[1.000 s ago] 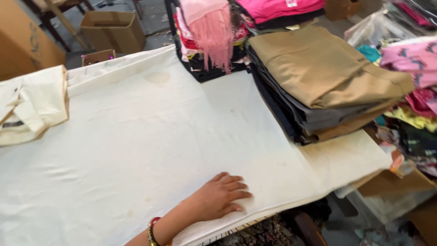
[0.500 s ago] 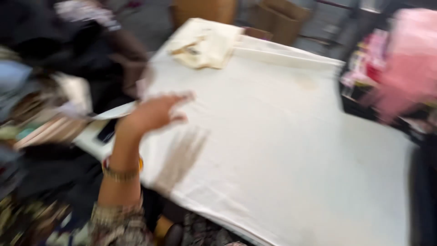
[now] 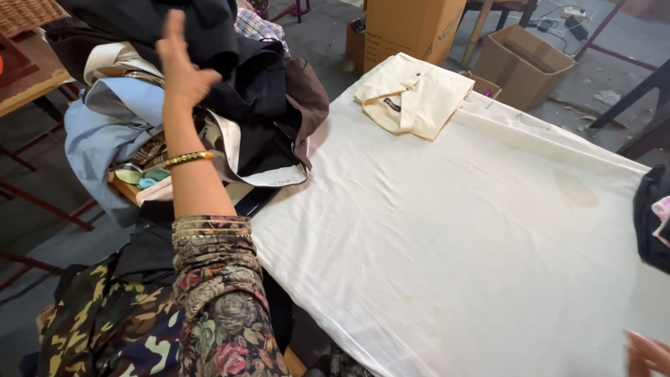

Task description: Folding a collared shirt and black trousers on a white table.

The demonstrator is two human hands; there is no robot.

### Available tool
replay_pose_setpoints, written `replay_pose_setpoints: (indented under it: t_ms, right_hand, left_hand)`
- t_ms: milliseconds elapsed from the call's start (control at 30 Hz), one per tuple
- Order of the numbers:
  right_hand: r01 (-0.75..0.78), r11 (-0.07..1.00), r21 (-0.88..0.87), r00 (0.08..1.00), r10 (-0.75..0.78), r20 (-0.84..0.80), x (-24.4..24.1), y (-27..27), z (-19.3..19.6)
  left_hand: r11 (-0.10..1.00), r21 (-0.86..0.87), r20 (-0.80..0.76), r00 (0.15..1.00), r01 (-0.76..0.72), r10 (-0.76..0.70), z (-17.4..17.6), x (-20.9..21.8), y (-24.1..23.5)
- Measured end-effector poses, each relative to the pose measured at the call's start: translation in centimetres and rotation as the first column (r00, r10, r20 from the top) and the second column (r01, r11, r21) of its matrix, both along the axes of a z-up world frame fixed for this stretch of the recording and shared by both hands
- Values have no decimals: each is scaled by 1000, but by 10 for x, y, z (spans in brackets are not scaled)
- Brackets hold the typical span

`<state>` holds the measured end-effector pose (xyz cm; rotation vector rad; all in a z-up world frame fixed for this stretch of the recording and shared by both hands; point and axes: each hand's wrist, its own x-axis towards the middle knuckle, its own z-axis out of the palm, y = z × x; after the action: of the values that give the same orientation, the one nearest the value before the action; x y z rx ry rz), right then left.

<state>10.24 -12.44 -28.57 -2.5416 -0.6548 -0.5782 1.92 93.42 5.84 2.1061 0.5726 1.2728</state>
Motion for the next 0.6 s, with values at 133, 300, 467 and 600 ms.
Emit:
replay_pose_setpoints:
  t_ms: [133,300,467,600]
  right_hand:
    - [-16,955,-297,999,24,23,-89,197,171]
    - [-45,975,-216,995,62,75,-115,270,238]
    - [-89,995,45,987,81,140,-97,283,236]
    - [-232,768,597,949,313,-34,-73,313,260]
  left_hand:
    - [721,597,-53,880,-351,471,17,14,-41]
    - [833,328,96,893,-446,441,41,60,-62]
    - [965,38,501,831,260,-244,56,118,-262]
    - [660,287,209,627,694,-750,4,124,-481]
